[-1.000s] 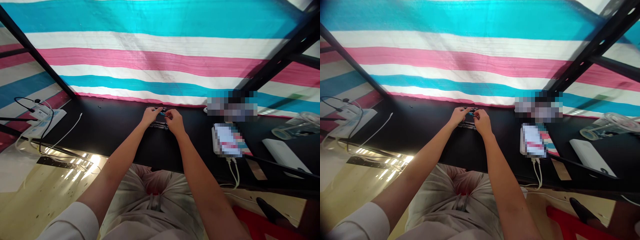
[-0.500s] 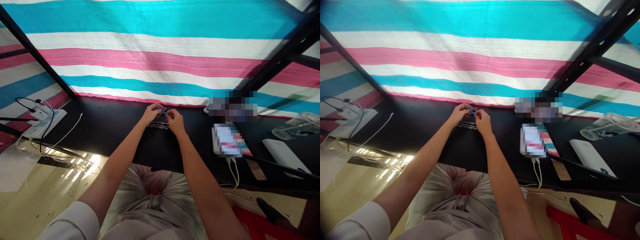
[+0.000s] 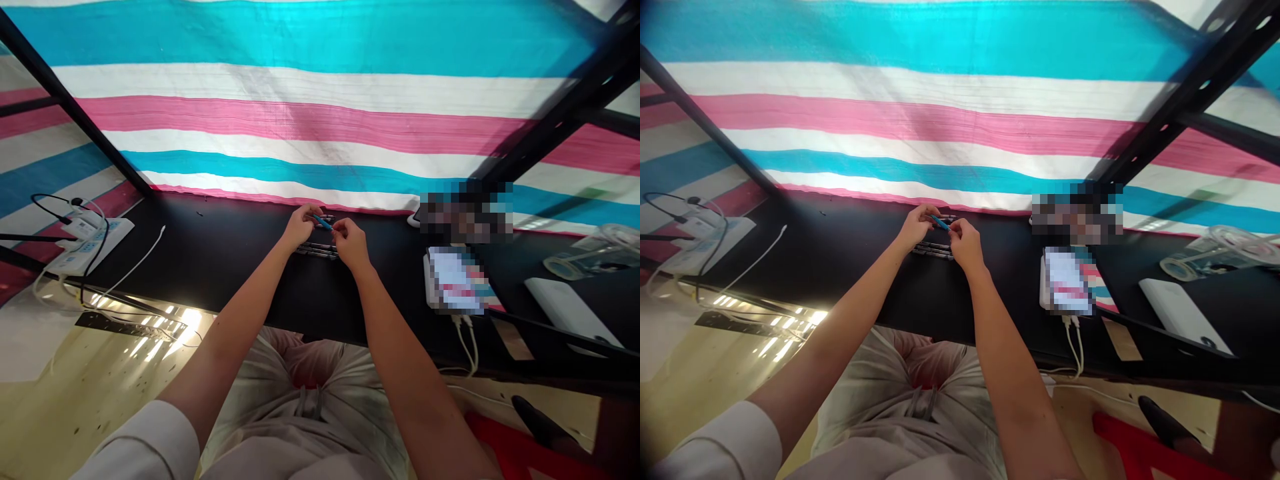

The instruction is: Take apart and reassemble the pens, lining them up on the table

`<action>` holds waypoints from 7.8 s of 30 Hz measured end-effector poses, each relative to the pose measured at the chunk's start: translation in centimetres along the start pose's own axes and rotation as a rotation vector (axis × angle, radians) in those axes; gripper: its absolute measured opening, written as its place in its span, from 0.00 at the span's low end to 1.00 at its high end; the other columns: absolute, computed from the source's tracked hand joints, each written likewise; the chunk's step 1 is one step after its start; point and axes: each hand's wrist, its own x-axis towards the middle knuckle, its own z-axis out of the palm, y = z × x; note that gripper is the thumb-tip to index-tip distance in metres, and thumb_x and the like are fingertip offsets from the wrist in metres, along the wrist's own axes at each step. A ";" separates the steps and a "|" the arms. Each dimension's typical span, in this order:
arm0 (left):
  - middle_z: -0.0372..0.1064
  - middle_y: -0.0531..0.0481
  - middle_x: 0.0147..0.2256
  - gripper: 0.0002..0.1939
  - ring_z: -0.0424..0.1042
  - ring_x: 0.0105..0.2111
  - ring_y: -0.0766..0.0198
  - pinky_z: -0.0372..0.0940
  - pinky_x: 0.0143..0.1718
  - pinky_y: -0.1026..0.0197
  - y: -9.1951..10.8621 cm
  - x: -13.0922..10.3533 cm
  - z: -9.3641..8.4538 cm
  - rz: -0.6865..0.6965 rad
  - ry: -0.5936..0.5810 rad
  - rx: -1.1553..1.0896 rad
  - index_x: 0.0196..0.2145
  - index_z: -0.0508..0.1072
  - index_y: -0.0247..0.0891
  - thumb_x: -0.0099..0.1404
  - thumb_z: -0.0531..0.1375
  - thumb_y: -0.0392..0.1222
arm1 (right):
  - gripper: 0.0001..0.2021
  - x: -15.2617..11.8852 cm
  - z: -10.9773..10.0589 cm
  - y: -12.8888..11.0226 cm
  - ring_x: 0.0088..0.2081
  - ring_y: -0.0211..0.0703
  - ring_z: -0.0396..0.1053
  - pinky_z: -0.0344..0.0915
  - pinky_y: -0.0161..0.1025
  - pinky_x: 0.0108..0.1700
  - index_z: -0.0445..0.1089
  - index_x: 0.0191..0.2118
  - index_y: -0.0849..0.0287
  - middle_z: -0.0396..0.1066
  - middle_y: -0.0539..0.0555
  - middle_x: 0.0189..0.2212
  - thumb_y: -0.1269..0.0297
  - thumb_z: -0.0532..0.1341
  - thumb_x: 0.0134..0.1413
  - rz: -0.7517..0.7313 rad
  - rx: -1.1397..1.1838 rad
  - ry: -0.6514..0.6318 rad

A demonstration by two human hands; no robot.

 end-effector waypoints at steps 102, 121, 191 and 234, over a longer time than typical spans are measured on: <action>0.75 0.40 0.28 0.44 0.76 0.26 0.58 0.70 0.29 0.59 1.8 -0.9 -1.4 -0.415 -0.277 -0.543 0.30 0.71 0.36 0.57 0.42 0.83 | 0.18 0.4 -1.6 -1.6 0.28 0.41 0.62 0.65 0.42 0.32 0.73 0.42 0.54 0.71 0.55 0.32 0.62 0.45 0.62 0.511 1.467 0.033; 0.75 0.40 0.28 0.43 0.76 0.26 0.59 0.70 0.30 0.60 2.0 -1.0 -1.4 -0.422 -0.299 -0.587 0.31 0.71 0.34 0.59 0.43 0.81 | 0.19 0.3 -1.7 -2.3 0.30 0.44 0.62 0.65 0.44 0.32 0.71 0.43 0.52 0.72 0.56 0.34 0.54 0.45 0.63 0.564 1.509 0.055; 0.66 0.46 0.34 0.03 0.67 0.36 0.58 0.63 0.45 0.55 -3.3 0.6 -5.8 0.035 0.080 0.714 0.32 0.79 0.38 0.57 0.67 0.35 | 0.09 0.3 0.7 2.3 0.34 0.48 0.74 0.68 0.44 0.44 0.75 0.37 0.60 0.75 0.54 0.29 0.67 0.58 0.52 0.283 -0.046 0.103; 0.67 0.53 0.27 0.03 0.76 0.34 0.64 0.69 0.51 0.52 0.6 -0.6 0.3 -0.083 -0.016 -0.691 0.34 0.69 0.36 0.69 0.59 0.33 | 0.11 -0.2 0.9 0.3 0.35 0.48 0.69 0.64 0.44 0.43 0.78 0.37 0.58 0.72 0.56 0.30 0.63 0.57 0.58 -0.052 -0.286 -0.038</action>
